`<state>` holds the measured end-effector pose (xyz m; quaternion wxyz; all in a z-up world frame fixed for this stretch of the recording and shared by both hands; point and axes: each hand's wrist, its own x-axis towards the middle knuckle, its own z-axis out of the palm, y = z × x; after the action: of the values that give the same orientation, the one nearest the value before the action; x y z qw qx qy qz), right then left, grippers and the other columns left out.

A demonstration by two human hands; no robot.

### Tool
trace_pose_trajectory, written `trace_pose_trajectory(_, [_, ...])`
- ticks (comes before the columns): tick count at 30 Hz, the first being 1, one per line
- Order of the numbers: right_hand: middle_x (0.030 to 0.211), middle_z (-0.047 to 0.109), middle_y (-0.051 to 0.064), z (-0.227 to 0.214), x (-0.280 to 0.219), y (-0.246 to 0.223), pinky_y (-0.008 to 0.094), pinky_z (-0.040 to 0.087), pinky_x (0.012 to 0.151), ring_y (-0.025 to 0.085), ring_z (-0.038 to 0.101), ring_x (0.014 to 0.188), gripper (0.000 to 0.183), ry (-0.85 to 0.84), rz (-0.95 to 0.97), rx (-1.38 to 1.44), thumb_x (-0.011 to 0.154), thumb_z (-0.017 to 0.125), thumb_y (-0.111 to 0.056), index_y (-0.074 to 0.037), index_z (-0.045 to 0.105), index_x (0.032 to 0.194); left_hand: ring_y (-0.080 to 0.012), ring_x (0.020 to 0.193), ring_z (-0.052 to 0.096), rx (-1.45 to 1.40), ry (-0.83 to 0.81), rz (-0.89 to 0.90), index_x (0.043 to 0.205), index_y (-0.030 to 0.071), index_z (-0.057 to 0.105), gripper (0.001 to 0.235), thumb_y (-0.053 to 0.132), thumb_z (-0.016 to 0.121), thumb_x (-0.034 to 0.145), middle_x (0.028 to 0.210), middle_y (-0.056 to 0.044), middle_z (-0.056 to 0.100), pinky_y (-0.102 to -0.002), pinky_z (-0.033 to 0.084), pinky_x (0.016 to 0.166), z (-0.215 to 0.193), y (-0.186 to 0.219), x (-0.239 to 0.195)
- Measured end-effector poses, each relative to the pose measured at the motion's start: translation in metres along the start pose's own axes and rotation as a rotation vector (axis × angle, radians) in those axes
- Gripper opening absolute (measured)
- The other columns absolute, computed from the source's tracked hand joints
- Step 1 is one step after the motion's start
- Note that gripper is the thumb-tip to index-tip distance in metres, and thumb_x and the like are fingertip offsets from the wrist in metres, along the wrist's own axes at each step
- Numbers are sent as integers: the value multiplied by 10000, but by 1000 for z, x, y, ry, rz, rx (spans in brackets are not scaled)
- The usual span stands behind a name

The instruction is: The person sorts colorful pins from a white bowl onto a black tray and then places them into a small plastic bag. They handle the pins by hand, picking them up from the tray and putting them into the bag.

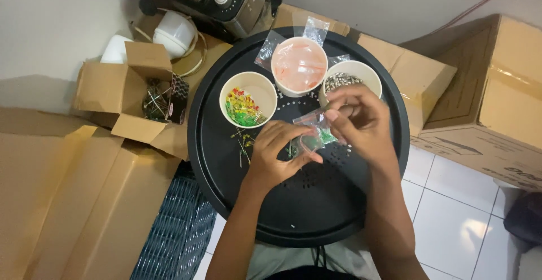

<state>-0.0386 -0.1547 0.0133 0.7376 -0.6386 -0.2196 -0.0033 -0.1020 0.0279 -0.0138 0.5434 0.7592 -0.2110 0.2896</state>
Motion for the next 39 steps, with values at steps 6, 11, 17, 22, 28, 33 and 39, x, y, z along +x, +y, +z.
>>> trace_pose_trajectory(6, [834, 714, 283, 1, 3, -8, 340, 636, 450, 281, 756, 615, 298, -191, 30, 196, 825, 762, 9, 152, 688, 1075, -270, 852, 742, 99, -25, 50, 1159, 83, 719, 408, 286, 864, 837, 950, -96, 768, -413, 598, 870, -2, 0, 4])
trace_pose_trajectory(11, [695, 677, 248, 2, -1, 0, 344, 609, 374, 259, 701, 469, 289, -138, -15, 190, 883, 736, -125, 147, 690, 970, -256, 845, 750, 103, 3, 54, 1156, 99, 723, 381, 372, 790, 899, 956, -71, 773, -401, 602, 849, 1, -8, -3])
trace_pose_trajectory(17, [559, 606, 149, 5, 4, -4, 296, 510, 345, 205, 633, 395, 412, 5, -287, -154, 992, 641, -245, 76, 674, 736, -217, 805, 749, 123, -20, 75, 1186, 103, 724, 398, 362, 798, 893, 913, -48, 772, -386, 606, 848, -3, -9, -2])
trace_pose_trajectory(22, [603, 639, 117, 15, 6, -12, 308, 501, 397, 188, 639, 443, 319, -81, -343, -304, 953, 725, -177, 31, 675, 716, -237, 785, 747, 136, -49, 87, 1179, 77, 719, 420, 356, 807, 877, 877, -85, 760, -392, 612, 824, -5, -12, -1])
trace_pose_trajectory(28, [573, 576, 131, 30, 15, -33, 340, 439, 411, 239, 551, 430, 255, -165, -390, -430, 927, 772, -145, 1, 672, 743, -226, 774, 734, 148, -31, 63, 1182, 66, 726, 403, 354, 787, 908, 870, -75, 752, -381, 602, 821, -6, -17, -5])
trace_pose_trajectory(33, [600, 575, 81, 29, 16, -25, 313, 440, 440, 191, 510, 462, 325, -182, -388, -398, 964, 726, -279, -26, 699, 760, -263, 747, 723, 118, -14, 58, 1179, 44, 719, 407, 326, 803, 897, 849, -107, 733, -407, 611, 792, -2, -16, -6])
trace_pose_trajectory(39, [541, 542, 32, 10, 9, 6, 303, 359, 457, 196, 417, 442, 446, -80, -227, -474, 1052, 613, -152, -104, 621, 608, -234, 740, 699, 83, 88, 20, 1164, 53, 742, 418, 360, 811, 888, 866, -72, 741, -380, 608, 752, 2, -15, -9])
